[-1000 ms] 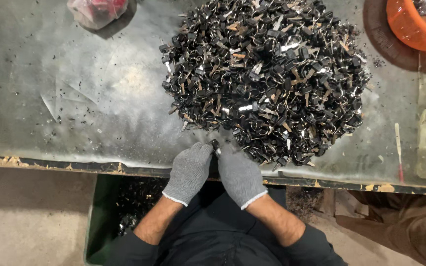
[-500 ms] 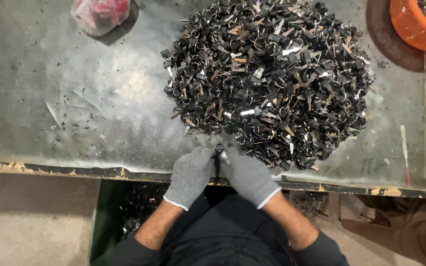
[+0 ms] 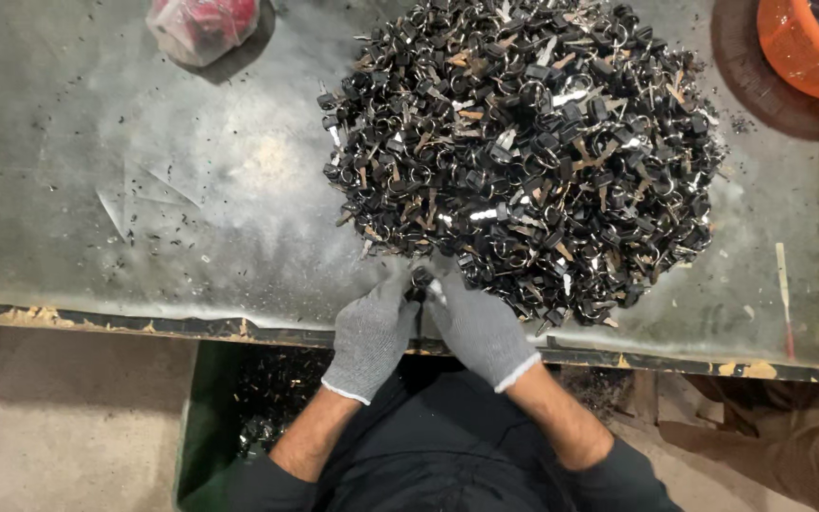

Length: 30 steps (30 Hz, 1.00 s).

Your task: The person, wearing gray gloves, sits at a metal workbench and repeatedly picks small black metal parts from a large pile on the bench, manipulates each piece in their hands, and drops it into a green bin below the table edge. The pile of parts remains on the bench as sorted pieces accumulate in the bin.

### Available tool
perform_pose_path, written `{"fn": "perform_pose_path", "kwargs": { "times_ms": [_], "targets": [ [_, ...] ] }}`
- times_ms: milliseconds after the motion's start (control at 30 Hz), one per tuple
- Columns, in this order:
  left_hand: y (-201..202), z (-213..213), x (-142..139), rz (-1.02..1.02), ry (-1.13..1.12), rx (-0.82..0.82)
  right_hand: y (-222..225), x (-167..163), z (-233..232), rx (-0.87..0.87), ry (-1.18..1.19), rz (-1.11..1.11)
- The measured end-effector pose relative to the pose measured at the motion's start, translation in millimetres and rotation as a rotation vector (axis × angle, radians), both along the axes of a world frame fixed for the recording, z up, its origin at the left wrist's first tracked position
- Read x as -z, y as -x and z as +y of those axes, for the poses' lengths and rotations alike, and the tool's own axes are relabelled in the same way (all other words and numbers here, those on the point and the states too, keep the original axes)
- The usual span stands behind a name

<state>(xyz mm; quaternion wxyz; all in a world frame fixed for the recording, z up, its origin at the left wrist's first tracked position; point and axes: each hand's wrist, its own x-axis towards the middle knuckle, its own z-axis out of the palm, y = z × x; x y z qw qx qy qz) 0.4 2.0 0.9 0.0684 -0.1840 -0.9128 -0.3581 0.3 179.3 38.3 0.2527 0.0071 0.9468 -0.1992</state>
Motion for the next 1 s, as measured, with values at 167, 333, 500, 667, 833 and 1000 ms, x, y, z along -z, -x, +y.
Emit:
{"fn": "perform_pose_path", "kwargs": {
  "times_ms": [167, 333, 500, 667, 833, 1000],
  "targets": [
    [-3, -3, 1, 0.048, -0.097, 0.016, -24, -2, -14, -0.171, -0.033, 0.417],
    [-1, -5, 3, -0.023, -0.097, 0.059, -7, 12, -6, -0.214, -0.005, 0.211],
    [-5, -3, 2, 0.056, -0.162, -0.051, 7, 12, 9, 0.087, 0.361, 0.124],
    [-9, 4, 3, 0.135, 0.225, -0.078, -19, 4, 0, -0.127, -0.033, 0.197],
    [-6, 1, 2, 0.024, 0.035, -0.064, -27, 1, 1, -0.158, -0.154, 0.151],
    [-8, 0, 3, 0.078, -0.035, 0.011, -21, 1, -10, -0.116, -0.228, 0.151]
  ]
}}
